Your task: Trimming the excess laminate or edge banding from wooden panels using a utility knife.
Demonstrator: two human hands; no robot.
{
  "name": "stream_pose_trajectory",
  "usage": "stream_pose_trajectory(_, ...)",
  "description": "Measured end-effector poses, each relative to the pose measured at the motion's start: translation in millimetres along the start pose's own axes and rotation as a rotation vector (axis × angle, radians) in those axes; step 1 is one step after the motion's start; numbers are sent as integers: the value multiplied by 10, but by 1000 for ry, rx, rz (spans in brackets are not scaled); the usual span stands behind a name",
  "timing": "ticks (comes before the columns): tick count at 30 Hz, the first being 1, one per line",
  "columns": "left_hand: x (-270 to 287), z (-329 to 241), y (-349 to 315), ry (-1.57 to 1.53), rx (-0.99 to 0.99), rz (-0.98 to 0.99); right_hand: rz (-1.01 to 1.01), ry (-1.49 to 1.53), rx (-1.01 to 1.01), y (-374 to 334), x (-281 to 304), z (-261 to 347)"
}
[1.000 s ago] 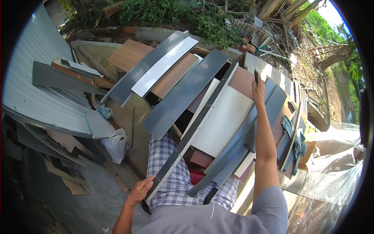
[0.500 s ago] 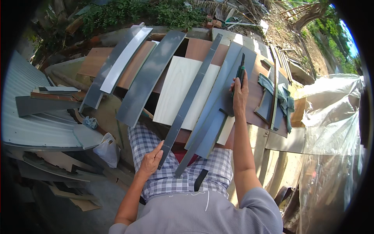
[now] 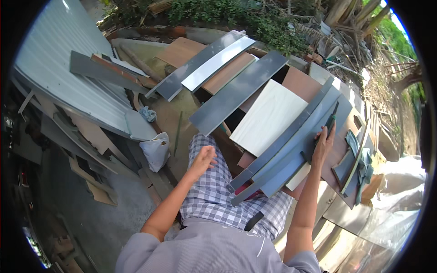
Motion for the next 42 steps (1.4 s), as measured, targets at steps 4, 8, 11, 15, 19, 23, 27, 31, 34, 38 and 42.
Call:
stream_pose_trajectory(4,414,-191,583,-567,7,-7,-23,-51,-3,54,92,44)
stream_pose_trajectory(8,256,-385,1152,-942,65,75,-75,-63,-32,88,200,57)
stream_pose_trajectory(11,286,-413,1263,-1003,57,108,-68,-17,24,74,62,80)
stream_pose_trajectory(15,224,-446,1243,-1083,-30,144,-67,-33,-13,46,88,63)
stream_pose_trajectory(19,25,-573,1063,-1103,-68,237,-91,-64,3,42,144,27)
stream_pose_trajectory(23,-75,-974,723,-1017,-100,171,-80,-86,-12,19,168,66)
stream_pose_trajectory(27,-200,-1315,384,-884,-198,156,-72,-81,-23,28,159,45)
stream_pose_trajectory(31,-326,-1307,9,-823,-189,100,-73,-80,-37,37,180,-2)
stream_pose_trajectory(34,-345,-1224,-273,-544,-364,-28,-62,-60,-4,43,140,5)
stream_pose_trajectory(38,-430,-1096,-462,-38,-440,-61,-63,-81,90,58,132,-56)
stream_pose_trajectory(42,-521,-1156,-586,93,-545,-111,53,-164,88,-143,55,160)
Point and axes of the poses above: each hand's wrist, its own y-axis towards the middle knuckle, its own x-axis out of the back of the hand, z = x × y, the point moved 6 cm from there along y, towards the middle knuckle, and after that the axes turned 8 degrees about x, right-handed, at the moved point
